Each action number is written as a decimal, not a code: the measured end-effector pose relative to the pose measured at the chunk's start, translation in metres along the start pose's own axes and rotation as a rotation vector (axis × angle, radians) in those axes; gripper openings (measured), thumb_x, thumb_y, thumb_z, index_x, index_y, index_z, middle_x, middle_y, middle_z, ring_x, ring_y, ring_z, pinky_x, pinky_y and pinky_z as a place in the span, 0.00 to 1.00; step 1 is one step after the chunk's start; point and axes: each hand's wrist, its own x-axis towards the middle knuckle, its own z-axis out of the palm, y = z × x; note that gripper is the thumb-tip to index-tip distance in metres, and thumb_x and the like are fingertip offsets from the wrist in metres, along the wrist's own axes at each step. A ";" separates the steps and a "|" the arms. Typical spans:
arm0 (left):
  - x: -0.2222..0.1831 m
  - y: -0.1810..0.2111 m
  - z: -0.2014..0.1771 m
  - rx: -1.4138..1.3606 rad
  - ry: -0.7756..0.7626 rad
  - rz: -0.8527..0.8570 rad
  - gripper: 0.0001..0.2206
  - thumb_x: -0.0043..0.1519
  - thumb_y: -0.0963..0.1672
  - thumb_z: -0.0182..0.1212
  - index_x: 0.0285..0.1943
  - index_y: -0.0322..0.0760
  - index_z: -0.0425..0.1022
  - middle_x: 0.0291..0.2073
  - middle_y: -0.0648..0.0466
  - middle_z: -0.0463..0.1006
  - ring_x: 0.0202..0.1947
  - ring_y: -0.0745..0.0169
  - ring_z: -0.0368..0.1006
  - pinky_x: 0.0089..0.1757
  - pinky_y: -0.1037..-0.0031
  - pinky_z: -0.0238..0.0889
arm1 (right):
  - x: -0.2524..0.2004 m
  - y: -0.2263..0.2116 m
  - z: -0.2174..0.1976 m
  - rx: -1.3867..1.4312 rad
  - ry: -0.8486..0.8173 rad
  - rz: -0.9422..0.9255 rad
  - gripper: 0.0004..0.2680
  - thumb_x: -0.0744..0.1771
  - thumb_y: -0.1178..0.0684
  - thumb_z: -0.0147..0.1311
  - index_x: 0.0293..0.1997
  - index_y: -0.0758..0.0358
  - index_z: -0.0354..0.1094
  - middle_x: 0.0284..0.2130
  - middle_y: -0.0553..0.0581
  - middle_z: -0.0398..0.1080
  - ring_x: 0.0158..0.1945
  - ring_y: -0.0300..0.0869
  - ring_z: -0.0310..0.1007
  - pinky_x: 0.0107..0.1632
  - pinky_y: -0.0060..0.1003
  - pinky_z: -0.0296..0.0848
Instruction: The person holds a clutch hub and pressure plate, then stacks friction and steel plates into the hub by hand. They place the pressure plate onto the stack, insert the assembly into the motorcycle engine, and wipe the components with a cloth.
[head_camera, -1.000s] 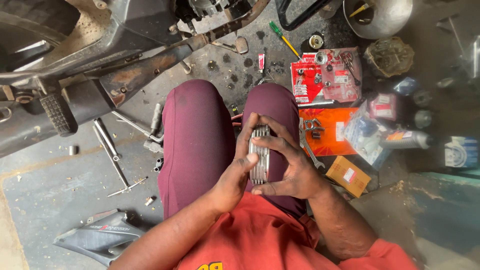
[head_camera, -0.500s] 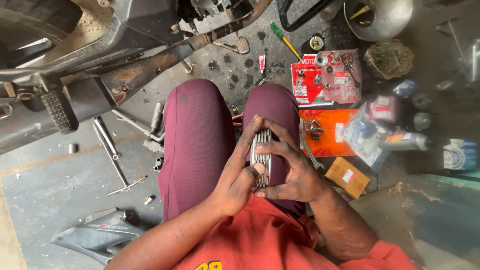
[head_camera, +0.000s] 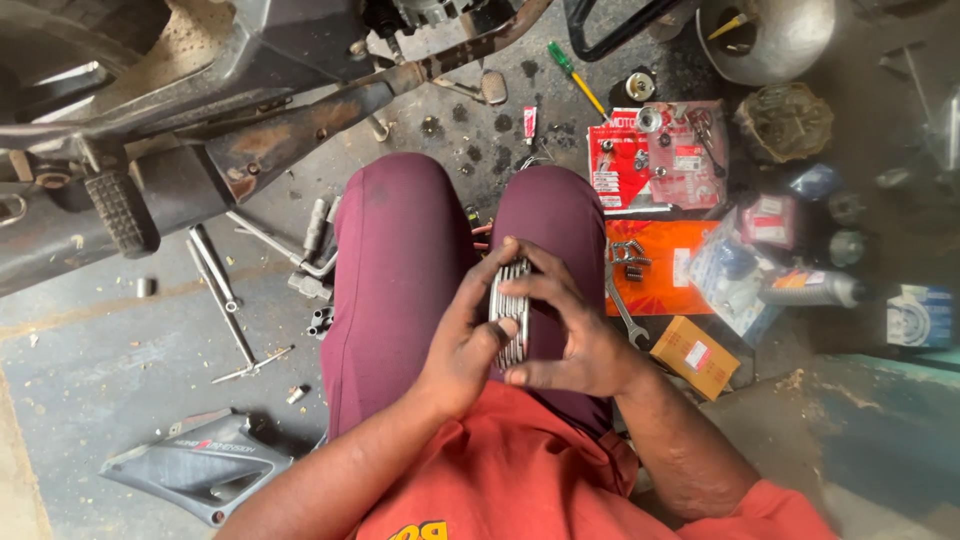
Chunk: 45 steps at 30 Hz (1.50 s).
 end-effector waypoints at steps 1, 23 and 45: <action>0.000 -0.004 -0.004 -0.042 0.018 -0.035 0.35 0.57 0.39 0.52 0.78 0.33 0.55 0.73 0.45 0.62 0.76 0.52 0.56 0.69 0.65 0.49 | 0.001 0.003 0.002 -0.042 -0.013 0.021 0.29 0.63 0.45 0.70 0.70 0.54 0.58 0.76 0.65 0.47 0.81 0.56 0.45 0.79 0.53 0.51; -0.021 -0.070 -0.031 -0.335 -0.072 -0.218 0.27 0.59 0.41 0.67 0.70 0.36 0.68 0.75 0.48 0.58 0.77 0.51 0.51 0.71 0.60 0.45 | -0.038 0.051 0.030 0.445 0.079 0.368 0.30 0.67 0.51 0.61 0.78 0.64 0.49 0.78 0.62 0.48 0.82 0.49 0.44 0.80 0.47 0.51; -0.025 -0.085 -0.023 -0.120 -0.016 -0.134 0.27 0.54 0.39 0.65 0.66 0.41 0.70 0.75 0.46 0.58 0.78 0.48 0.50 0.72 0.57 0.44 | -0.036 0.037 0.050 -0.042 0.171 0.244 0.32 0.66 0.38 0.50 0.76 0.70 0.50 0.72 0.68 0.57 0.78 0.55 0.56 0.79 0.50 0.55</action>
